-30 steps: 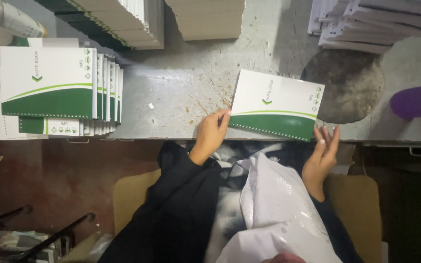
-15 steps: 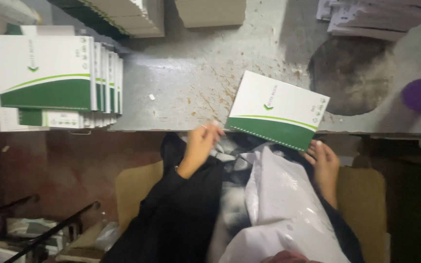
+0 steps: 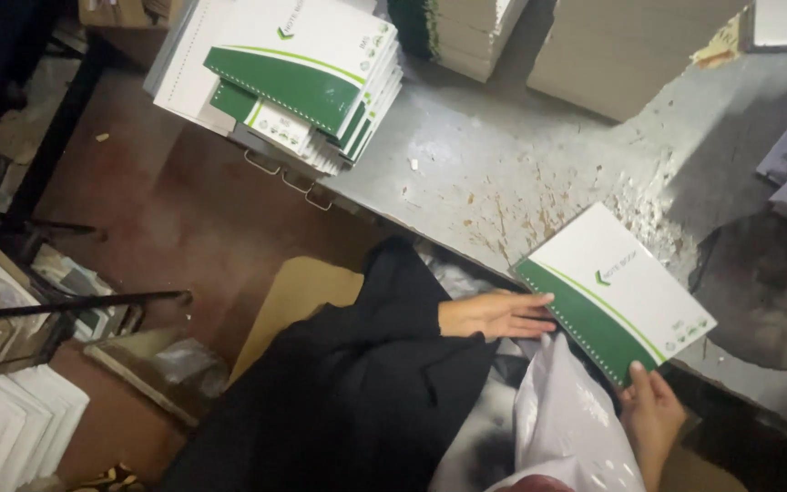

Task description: The person assembles spiral-bound notebooks by hand. They pick up a green and white notebook cover, open it, insert a stack of white paper pages, and then close the cover. The completed notebook is placed on a growing stack to the left, and the process is repeated with multiple items.

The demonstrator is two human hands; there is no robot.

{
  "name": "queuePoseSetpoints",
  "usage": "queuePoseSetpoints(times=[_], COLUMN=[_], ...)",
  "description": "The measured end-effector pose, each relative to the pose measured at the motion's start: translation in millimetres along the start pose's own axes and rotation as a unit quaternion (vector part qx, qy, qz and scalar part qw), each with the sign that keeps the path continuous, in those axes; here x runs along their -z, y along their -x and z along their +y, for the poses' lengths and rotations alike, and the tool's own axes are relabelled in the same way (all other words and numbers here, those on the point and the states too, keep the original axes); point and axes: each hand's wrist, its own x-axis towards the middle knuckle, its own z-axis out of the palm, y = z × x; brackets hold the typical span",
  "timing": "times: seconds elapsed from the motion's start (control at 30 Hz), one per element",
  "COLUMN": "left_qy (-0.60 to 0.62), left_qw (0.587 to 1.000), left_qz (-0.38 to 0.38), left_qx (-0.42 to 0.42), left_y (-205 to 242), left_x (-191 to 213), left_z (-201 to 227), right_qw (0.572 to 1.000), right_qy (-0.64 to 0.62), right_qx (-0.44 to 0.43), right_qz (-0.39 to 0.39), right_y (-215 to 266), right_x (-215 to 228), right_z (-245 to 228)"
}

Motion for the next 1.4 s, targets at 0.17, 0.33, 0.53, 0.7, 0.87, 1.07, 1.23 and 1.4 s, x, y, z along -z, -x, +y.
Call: queuePoseSetpoints(times=[0.17, 0.33, 0.53, 0.7, 0.87, 1.07, 1.23, 1.4], left_qy=[-0.045, -0.021, -0.019, -0.057, -0.155, -0.278, -0.249, -0.234], left_qw=[0.993, 0.991, 0.972, 0.922, 0.903, 0.883, 0.856, 0.821], left_qz=[0.097, 0.086, 0.069, 0.074, 0.005, 0.078, 0.1, 0.174], left_qx=[-0.055, -0.096, -0.225, -0.376, -0.402, -0.371, -0.443, -0.491], left_y=[23.0, 33.3, 16.9, 43.3, 116.8, 208.1, 251.1, 291.3], left_x=[-17.9, -13.5, 6.3, 15.2, 25.6, 28.8, 70.9, 109.5], left_z=[2.3, 2.1, -17.8, 16.5, 100.7, 150.3, 174.8, 218.4], right_qw=[0.992, 0.991, 0.99, 0.985, 0.724, 0.849, 0.825, 0.833], right_qy=[0.117, 0.119, 0.133, 0.063, -0.241, 0.206, 0.152, 0.045], right_qx=[-0.006, 0.022, 0.014, 0.047, -0.014, 0.048, 0.09, 0.12], right_qz=[0.038, 0.05, 0.047, -0.155, -0.646, -0.484, -0.537, -0.538], right_y=[36.9, 48.7, 41.4, 67.8, -27.5, 81.6, 121.3, 108.9], right_x=[-4.7, -10.0, -18.5, -57.4, -84.0, -207.7, -271.5, -355.9], right_z=[-12.0, -12.7, -12.3, -93.5, -174.6, -294.9, -289.8, -266.1])
